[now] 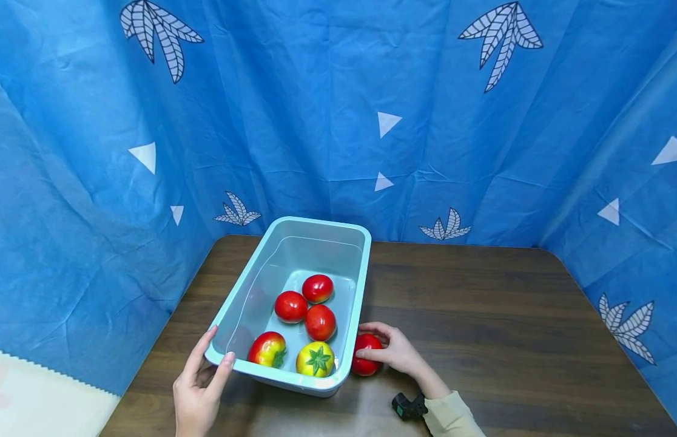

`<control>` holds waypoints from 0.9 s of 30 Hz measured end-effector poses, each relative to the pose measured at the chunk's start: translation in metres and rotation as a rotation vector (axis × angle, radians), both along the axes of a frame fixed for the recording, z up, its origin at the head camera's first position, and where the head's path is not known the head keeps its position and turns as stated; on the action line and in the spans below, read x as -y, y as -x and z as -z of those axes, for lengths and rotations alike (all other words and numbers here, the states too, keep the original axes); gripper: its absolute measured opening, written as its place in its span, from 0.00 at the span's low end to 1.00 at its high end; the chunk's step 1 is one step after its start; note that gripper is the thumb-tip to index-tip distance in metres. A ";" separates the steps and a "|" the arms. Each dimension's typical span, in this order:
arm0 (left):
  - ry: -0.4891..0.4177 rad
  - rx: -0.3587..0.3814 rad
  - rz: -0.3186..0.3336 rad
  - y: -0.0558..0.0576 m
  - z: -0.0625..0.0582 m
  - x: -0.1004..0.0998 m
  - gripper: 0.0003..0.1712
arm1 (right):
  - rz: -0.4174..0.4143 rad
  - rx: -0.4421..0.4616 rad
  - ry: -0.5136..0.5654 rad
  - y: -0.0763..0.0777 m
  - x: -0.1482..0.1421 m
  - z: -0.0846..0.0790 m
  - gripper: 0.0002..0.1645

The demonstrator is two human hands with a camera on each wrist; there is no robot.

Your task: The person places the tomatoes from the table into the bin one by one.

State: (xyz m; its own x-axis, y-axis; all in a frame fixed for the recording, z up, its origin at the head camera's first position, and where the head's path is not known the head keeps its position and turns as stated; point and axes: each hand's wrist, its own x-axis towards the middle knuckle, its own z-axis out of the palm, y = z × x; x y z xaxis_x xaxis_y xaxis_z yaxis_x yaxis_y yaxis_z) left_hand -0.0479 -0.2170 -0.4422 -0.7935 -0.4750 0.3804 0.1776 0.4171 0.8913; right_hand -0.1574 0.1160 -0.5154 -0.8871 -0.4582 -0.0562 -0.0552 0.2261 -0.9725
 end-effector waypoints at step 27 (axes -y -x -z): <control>0.004 0.009 0.001 0.001 0.000 0.001 0.33 | 0.086 -0.100 -0.014 -0.007 -0.017 -0.068 0.31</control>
